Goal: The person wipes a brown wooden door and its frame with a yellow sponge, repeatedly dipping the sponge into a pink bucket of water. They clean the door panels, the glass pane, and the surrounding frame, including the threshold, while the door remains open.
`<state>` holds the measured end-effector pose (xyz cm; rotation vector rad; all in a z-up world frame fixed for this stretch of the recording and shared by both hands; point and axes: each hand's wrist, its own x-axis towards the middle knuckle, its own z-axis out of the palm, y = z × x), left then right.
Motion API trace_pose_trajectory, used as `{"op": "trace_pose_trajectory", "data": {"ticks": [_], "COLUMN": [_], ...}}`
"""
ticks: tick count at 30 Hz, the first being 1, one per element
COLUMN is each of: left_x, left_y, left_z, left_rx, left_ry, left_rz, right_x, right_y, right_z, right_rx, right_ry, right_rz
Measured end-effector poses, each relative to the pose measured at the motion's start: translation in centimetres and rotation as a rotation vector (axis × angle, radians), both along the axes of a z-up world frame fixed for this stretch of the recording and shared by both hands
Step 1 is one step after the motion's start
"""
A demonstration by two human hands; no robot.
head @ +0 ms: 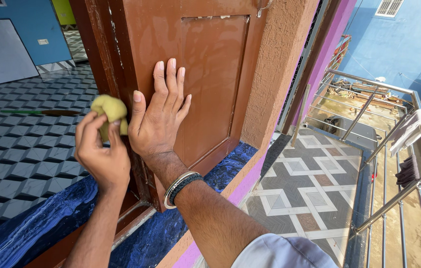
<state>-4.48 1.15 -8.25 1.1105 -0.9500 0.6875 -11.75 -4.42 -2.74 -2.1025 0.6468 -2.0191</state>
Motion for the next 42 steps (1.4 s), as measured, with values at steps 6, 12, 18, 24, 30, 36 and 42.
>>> {"op": "trace_pose_trajectory", "data": {"ticks": [6,12,18,24,30,36,42], "left_x": [1.6,1.0,1.1,1.4,3.5,4.7,5.5], "left_y": [-1.4,-1.0,-0.3,-0.5,-1.9,-2.6,-1.2], "left_z": [6.8,6.7,3.2,3.7,9.6,10.5,5.9], "left_rx": [-0.069,-0.038,-0.021,-0.047,-0.151,0.012,0.275], "left_ry": [-0.065,-0.041,0.015,0.17,0.146,0.206,0.419], "left_rz": [0.048,0.064,-0.063,-0.176,-0.244,-0.132,-0.231], "right_x": [0.2,0.1,0.1,0.2,0.2,0.2,0.0], "right_y": [-0.1,-0.2,-0.2,-0.2,-0.1,0.0,-0.1], "right_z": [-0.1,0.2,0.1,0.2,0.4,0.4,0.3], "right_rx": [-0.016,-0.017,-0.015,-0.011,-0.009,-0.023,-0.026], "right_ry": [-0.008,0.015,0.023,0.034,0.031,0.023,0.029], "right_rz": [-0.011,-0.032,-0.042,-0.048,-0.057,-0.064,-0.051]}}
